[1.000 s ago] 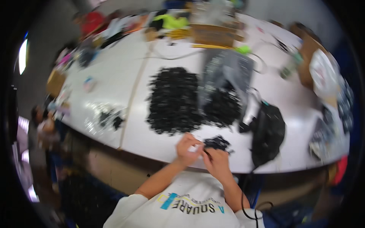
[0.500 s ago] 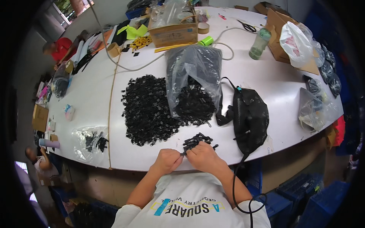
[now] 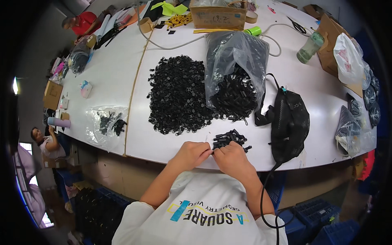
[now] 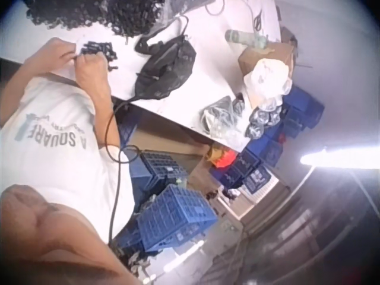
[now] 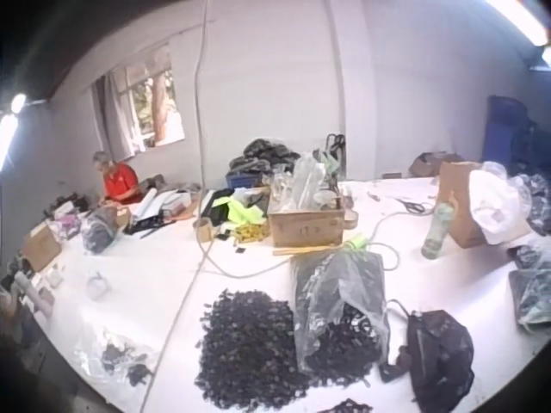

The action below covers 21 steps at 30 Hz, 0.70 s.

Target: The person sits at a white table in a workshop and assembles small black plastic components by hand. They pick up individual pieces from a large pile on the table, fit them together, and place the assembled units into a black mesh bag.

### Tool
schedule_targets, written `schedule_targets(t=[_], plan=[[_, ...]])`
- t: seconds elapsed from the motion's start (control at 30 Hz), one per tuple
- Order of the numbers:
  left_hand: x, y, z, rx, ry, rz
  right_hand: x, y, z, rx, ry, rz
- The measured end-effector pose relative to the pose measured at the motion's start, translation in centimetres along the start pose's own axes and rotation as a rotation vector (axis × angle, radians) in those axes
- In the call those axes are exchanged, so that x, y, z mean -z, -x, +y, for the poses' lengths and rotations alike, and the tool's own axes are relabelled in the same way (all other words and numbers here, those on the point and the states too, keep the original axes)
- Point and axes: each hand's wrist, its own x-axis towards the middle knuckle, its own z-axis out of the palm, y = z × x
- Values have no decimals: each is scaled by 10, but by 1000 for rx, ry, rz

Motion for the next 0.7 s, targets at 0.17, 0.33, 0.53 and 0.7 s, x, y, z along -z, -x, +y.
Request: schedule_targets(t=[0.17, 0.33, 0.53, 0.7], plan=[[16, 0, -29, -103, 123, -41, 2, 4, -3, 18, 14, -21], [28, 4, -28, 69, 210, -82, 0, 9, -3, -34, -79, 184], [32, 19, -39, 49, 166, 226, 68, 26, 85, -407, -1300, 1832], [18, 36, -37, 259, 295, 213, 49, -21, 73, -618, -982, 1344]])
